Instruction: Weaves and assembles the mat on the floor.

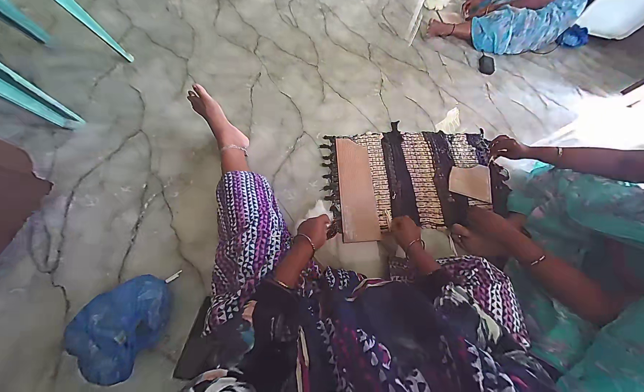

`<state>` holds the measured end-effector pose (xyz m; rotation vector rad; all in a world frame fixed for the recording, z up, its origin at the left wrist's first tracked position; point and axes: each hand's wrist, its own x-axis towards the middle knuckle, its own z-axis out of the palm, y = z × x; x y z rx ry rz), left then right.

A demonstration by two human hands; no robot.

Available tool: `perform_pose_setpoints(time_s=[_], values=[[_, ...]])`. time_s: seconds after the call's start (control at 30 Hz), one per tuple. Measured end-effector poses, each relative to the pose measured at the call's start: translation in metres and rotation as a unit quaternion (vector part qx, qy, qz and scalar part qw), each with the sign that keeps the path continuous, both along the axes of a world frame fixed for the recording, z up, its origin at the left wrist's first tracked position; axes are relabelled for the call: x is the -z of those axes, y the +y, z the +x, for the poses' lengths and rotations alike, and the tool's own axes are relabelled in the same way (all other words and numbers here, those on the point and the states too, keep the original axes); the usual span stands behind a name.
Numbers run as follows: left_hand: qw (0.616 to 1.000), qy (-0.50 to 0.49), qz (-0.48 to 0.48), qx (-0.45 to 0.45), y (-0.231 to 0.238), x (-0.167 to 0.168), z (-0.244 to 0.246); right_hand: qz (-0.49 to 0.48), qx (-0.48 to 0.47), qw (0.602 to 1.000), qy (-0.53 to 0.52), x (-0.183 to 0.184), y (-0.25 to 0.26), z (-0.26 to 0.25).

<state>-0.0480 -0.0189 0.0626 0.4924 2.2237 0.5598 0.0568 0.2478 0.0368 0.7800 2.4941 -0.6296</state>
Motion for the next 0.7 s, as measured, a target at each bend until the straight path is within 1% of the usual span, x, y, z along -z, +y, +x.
perform_pose_setpoints(time_s=[0.03, 0.1, 0.17, 0.2, 0.27, 0.33, 0.43, 0.53, 0.63, 0.7], values=[[0.998, -0.017, 0.045, -0.051, -0.007, 0.007, -0.001, -0.037, 0.045, 0.998, 0.019, 0.005, 0.008, -0.001], [0.978, -0.064, 0.116, -0.158, -0.016, 0.014, -0.002, -0.092, 0.104, 0.989, 0.054, 0.018, 0.016, -0.006], [0.958, -0.084, 0.139, -0.237, -0.019, 0.016, -0.002, -0.1, 0.125, 0.986, 0.053, 0.019, 0.015, -0.012], [0.952, -0.074, 0.142, -0.261, -0.019, 0.02, -0.002, -0.088, 0.13, 0.987, 0.038, 0.015, 0.012, -0.016], [0.949, -0.039, 0.141, -0.279, -0.019, 0.027, -0.005, -0.062, 0.139, 0.988, 0.014, 0.009, 0.012, -0.02], [0.943, -0.005, 0.153, -0.294, -0.016, 0.03, -0.008, -0.048, 0.146, 0.987, 0.041, 0.004, 0.011, -0.019], [0.922, 0.022, 0.162, -0.35, -0.027, 0.033, -0.012, -0.054, 0.065, 0.994, 0.071, 0.004, -0.018, -0.023], [0.91, 0.031, 0.183, -0.371, -0.026, 0.045, -0.016, -0.105, -0.068, 0.989, 0.083, 0.008, -0.056, -0.028], [0.909, 0.034, 0.185, -0.372, -0.025, 0.042, -0.017, -0.135, -0.209, 0.967, 0.048, 0.012, -0.106, -0.042], [0.913, 0.034, 0.181, -0.365, -0.026, 0.041, -0.012, -0.113, -0.259, 0.959, 0.027, 0.023, -0.133, -0.051]])
